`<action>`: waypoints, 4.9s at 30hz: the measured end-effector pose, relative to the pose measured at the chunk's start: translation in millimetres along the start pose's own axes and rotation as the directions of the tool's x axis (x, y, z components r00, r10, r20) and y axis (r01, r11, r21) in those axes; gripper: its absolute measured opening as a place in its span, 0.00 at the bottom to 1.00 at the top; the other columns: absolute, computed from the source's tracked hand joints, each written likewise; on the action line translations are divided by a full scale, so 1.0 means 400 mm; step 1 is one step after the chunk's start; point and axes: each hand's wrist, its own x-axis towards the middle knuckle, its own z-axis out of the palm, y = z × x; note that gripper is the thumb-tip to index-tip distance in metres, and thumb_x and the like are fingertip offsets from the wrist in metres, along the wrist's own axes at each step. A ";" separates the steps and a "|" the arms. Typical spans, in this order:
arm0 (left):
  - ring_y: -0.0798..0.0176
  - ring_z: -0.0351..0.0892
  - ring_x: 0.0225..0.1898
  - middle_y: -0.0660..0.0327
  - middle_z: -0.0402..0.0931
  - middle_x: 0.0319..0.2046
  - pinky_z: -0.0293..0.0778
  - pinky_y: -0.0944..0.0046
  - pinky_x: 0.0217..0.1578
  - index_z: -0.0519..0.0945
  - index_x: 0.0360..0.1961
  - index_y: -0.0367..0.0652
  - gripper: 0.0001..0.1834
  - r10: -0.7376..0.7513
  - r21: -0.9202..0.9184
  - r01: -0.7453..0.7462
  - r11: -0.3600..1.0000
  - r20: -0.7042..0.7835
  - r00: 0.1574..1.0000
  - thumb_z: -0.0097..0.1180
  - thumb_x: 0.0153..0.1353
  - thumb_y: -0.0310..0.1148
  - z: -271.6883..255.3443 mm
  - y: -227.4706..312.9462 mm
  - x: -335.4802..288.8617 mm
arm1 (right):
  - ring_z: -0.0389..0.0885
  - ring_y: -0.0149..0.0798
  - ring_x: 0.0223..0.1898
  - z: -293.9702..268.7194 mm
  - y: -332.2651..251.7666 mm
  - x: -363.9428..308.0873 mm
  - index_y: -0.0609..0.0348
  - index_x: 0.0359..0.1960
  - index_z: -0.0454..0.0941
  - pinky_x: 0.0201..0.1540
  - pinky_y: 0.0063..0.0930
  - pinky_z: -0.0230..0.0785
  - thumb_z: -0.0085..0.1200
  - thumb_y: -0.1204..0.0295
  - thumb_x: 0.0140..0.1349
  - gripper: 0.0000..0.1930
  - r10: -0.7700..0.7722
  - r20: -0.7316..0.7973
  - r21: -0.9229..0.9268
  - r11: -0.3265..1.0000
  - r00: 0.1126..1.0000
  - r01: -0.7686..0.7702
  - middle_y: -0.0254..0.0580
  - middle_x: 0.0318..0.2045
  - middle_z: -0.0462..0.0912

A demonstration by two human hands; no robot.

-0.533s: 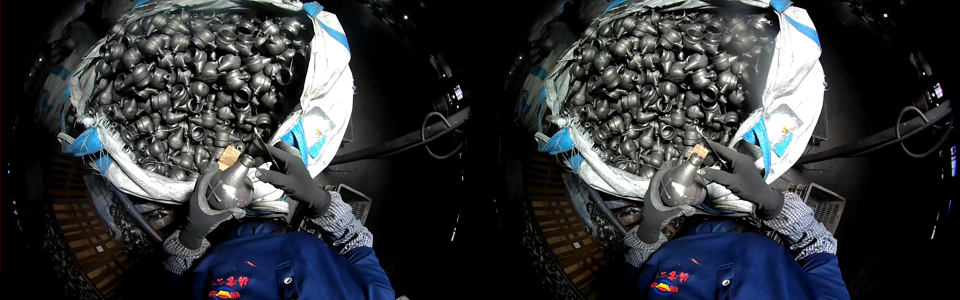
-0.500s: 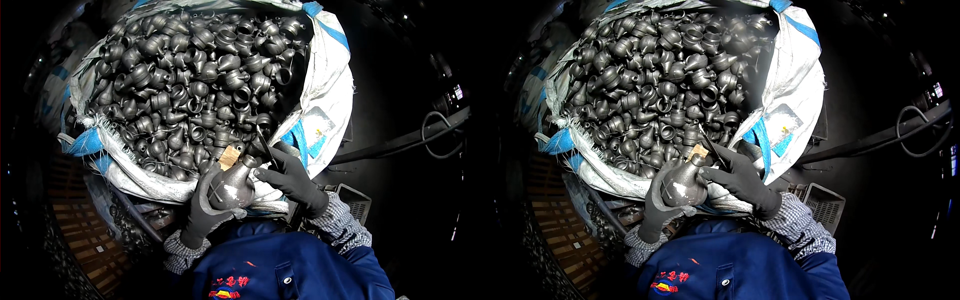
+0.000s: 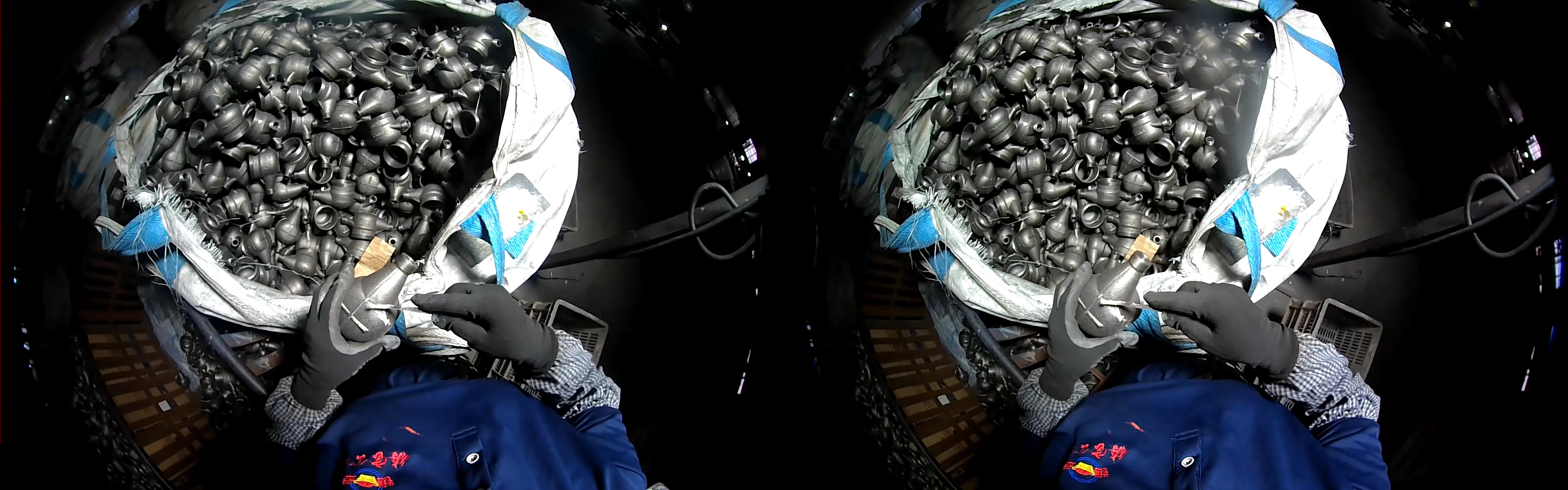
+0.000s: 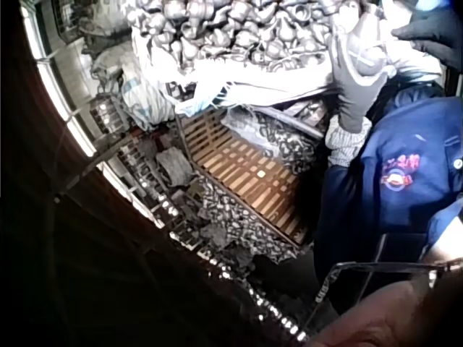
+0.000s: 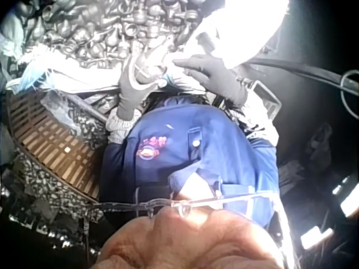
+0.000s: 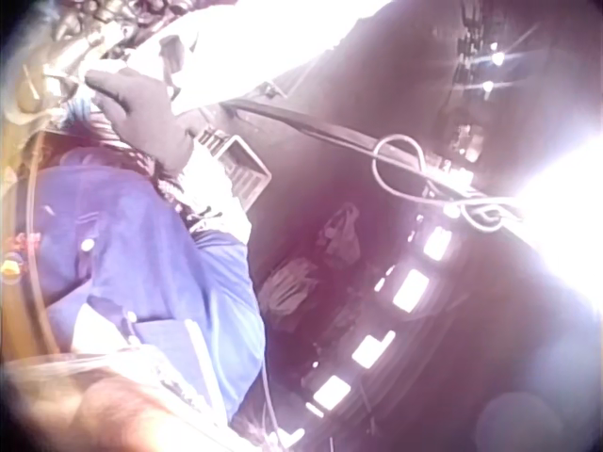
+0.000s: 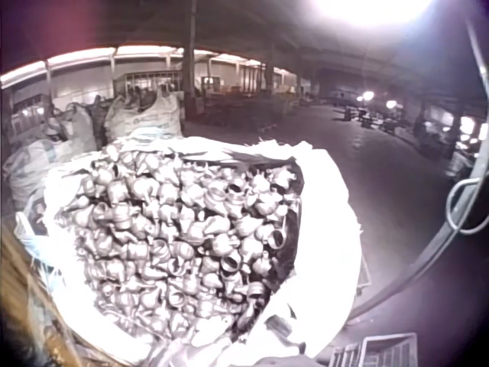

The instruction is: The person holds various metal pipe fittings from a large bag and uses a small tool to scrape or clean the edges and interior surfaces.

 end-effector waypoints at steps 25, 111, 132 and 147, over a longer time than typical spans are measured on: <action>0.50 0.70 0.60 0.47 0.65 0.60 0.69 0.52 0.59 0.59 0.66 0.34 0.61 -0.108 -0.149 0.111 0.983 0.025 0.994 0.81 0.32 0.44 -0.005 0.010 0.004 | 0.83 0.45 0.37 -0.017 0.006 -0.006 0.49 0.56 0.77 0.41 0.33 0.74 0.53 0.74 0.61 0.20 0.025 0.110 -0.018 1.000 0.994 -0.023 0.46 0.39 0.82; 0.43 0.50 0.70 0.46 0.51 0.69 0.65 0.50 0.60 0.84 0.41 0.48 0.16 -0.008 -0.366 0.046 0.930 0.105 0.994 0.62 0.51 0.19 0.088 0.023 0.009 | 0.54 0.19 0.14 0.159 0.128 0.012 0.53 0.31 0.69 0.18 0.16 0.48 0.47 0.68 0.68 0.07 0.520 0.280 0.953 -0.046 0.807 -0.300 0.21 0.15 0.60; 0.55 0.57 0.67 0.50 0.58 0.66 0.54 0.53 0.67 0.69 0.62 0.39 0.34 -0.216 -0.748 0.158 0.645 0.020 0.976 0.66 0.52 0.23 0.090 0.004 0.021 | 0.53 0.18 0.14 0.153 0.119 0.020 0.58 0.31 0.73 0.16 0.16 0.44 0.45 0.69 0.71 0.10 0.351 -0.091 0.758 0.632 0.932 -0.164 0.22 0.15 0.59; 0.52 0.57 0.68 0.49 0.52 0.68 0.64 0.55 0.63 0.74 0.56 0.47 0.31 -0.036 -0.470 0.088 0.878 0.120 0.992 0.70 0.48 0.26 0.101 -0.008 0.021 | 0.53 0.20 0.14 0.152 0.120 0.018 0.55 0.32 0.72 0.16 0.17 0.44 0.45 0.69 0.69 0.07 0.539 0.191 0.955 0.091 0.820 -0.282 0.23 0.15 0.60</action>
